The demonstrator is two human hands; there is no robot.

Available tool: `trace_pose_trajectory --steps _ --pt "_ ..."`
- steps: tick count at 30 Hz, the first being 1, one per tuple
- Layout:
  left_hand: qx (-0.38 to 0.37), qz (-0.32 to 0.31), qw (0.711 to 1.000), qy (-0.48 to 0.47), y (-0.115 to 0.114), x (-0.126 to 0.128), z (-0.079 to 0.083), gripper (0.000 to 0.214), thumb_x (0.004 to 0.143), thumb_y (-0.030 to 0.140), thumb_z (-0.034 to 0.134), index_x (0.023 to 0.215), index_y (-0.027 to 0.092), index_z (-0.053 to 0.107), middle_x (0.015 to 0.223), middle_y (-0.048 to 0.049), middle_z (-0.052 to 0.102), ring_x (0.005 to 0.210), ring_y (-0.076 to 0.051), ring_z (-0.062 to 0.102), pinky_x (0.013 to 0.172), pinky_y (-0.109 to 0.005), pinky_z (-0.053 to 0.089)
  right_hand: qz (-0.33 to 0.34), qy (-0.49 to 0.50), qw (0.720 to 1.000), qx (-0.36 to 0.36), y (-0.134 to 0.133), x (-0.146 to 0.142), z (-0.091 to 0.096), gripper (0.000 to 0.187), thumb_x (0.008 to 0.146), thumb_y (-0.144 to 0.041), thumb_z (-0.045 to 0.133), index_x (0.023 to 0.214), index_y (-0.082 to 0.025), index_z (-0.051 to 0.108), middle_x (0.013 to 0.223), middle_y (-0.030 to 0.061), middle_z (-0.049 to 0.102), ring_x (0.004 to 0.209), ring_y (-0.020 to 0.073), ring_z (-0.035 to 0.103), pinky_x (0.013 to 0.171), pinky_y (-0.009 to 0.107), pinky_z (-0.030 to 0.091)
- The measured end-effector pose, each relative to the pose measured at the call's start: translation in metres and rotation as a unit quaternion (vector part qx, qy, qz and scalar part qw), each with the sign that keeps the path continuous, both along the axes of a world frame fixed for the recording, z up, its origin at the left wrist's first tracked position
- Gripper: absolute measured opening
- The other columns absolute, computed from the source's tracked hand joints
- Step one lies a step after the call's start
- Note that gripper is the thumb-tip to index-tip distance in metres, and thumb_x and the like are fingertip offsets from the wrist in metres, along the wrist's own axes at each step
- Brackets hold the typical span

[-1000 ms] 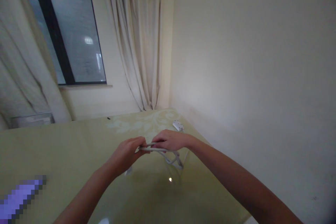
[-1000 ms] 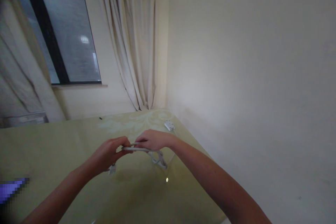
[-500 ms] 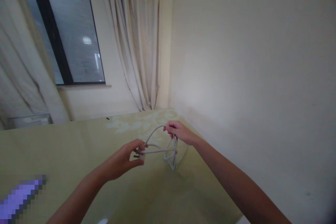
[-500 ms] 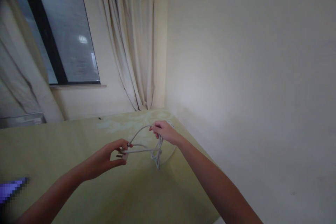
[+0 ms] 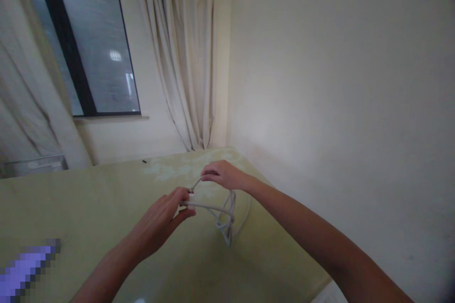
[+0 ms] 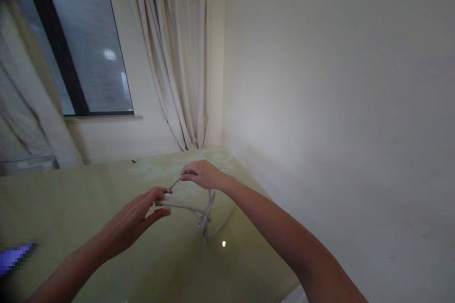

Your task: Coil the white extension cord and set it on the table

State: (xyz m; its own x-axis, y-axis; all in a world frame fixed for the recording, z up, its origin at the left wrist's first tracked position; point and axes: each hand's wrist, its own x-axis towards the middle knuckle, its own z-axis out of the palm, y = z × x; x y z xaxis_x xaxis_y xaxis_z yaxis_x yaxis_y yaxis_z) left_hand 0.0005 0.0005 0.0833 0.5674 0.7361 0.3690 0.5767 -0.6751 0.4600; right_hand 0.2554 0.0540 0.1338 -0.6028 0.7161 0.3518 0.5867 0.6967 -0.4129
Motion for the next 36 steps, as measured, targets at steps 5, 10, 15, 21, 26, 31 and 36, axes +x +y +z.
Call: trace_pose_trajectory --steps 5,10,15,21,26,31,36 --pt "0.04 -0.005 0.999 -0.036 0.006 -0.004 -0.007 0.023 0.099 0.048 0.055 0.106 0.027 0.059 0.115 -0.0054 0.07 0.1 -0.024 0.068 0.086 -0.037 0.052 -0.019 0.05 0.998 -0.042 0.002 0.01 -0.005 0.025 0.1 -0.036 0.061 0.107 -0.018 0.076 0.086 0.0032 0.073 0.08 0.0171 0.065 0.077 0.027 0.044" --pt "0.054 0.114 0.978 -0.166 0.035 -0.024 -0.015 0.034 0.095 0.057 0.054 0.106 0.025 0.058 0.111 -0.0066 0.07 0.088 -0.022 0.069 0.072 -0.034 0.054 -0.073 0.165 0.978 -0.11 0.002 0.037 -0.021 0.052 0.102 -0.058 0.049 0.128 -0.017 0.068 0.114 0.0119 0.072 0.098 0.0213 0.067 0.091 0.037 0.05" --pt "0.065 0.207 0.952 -0.218 0.048 -0.036 -0.003 0.041 0.091 0.062 0.055 0.103 0.023 0.055 0.093 -0.0044 0.069 0.079 -0.022 0.066 0.066 -0.031 0.052 -0.054 0.159 0.952 -0.256 -0.022 0.028 -0.055 0.09 0.086 -0.067 0.069 0.158 -0.022 0.038 0.144 0.0198 0.057 0.121 0.0281 0.063 0.101 0.045 0.049" --pt "0.1 0.225 0.945 -0.214 0.035 -0.023 0.031 0.034 0.092 0.057 0.054 0.098 0.024 0.052 0.083 -0.002 0.067 0.071 -0.021 0.063 0.058 -0.028 0.045 -0.042 0.25 0.938 -0.237 -0.021 -0.038 -0.084 0.098 0.078 -0.054 0.083 0.155 -0.022 0.032 0.131 0.0159 0.064 0.107 0.0256 0.069 0.089 0.04 0.055" --pt "0.114 0.244 0.937 -0.224 0.039 -0.037 0.037 0.031 0.093 0.054 0.055 0.099 0.025 0.047 0.078 0.0001 0.066 0.06 -0.018 0.059 0.057 -0.028 0.044 -0.018 0.344 0.913 -0.218 -0.02 -0.069 -0.084 0.043 0.094 -0.05 0.067 0.123 -0.022 0.053 0.105 0.0051 0.068 0.067 0.0129 0.067 0.065 0.028 0.054" --pt "0.115 0.221 0.94 -0.235 0.038 -0.046 0.037 0.028 0.095 0.047 0.053 0.109 0.024 0.044 0.087 -0.0027 0.07 0.073 -0.02 0.069 0.066 -0.03 0.051 -0.018 0.259 0.953 -0.156 -0.026 -0.05 -0.065 0.041 0.089 -0.059 0.069 0.091 -0.018 0.066 0.08 0.001 0.067 0.068 0.014 0.063 0.065 0.025 0.049" --pt "0.153 0.171 0.953 -0.197 0.034 -0.031 0.051 0.021 0.098 0.042 0.047 0.108 0.023 0.049 0.087 -0.0023 0.066 0.077 -0.02 0.067 0.072 -0.033 0.054 -0.036 0.336 0.938 -0.077 -0.005 -0.029 -0.021 0.058 0.097 -0.07 0.048 0.095 -0.016 0.069 0.093 0.0077 0.071 0.08 0.0158 0.064 0.074 0.029 0.051"
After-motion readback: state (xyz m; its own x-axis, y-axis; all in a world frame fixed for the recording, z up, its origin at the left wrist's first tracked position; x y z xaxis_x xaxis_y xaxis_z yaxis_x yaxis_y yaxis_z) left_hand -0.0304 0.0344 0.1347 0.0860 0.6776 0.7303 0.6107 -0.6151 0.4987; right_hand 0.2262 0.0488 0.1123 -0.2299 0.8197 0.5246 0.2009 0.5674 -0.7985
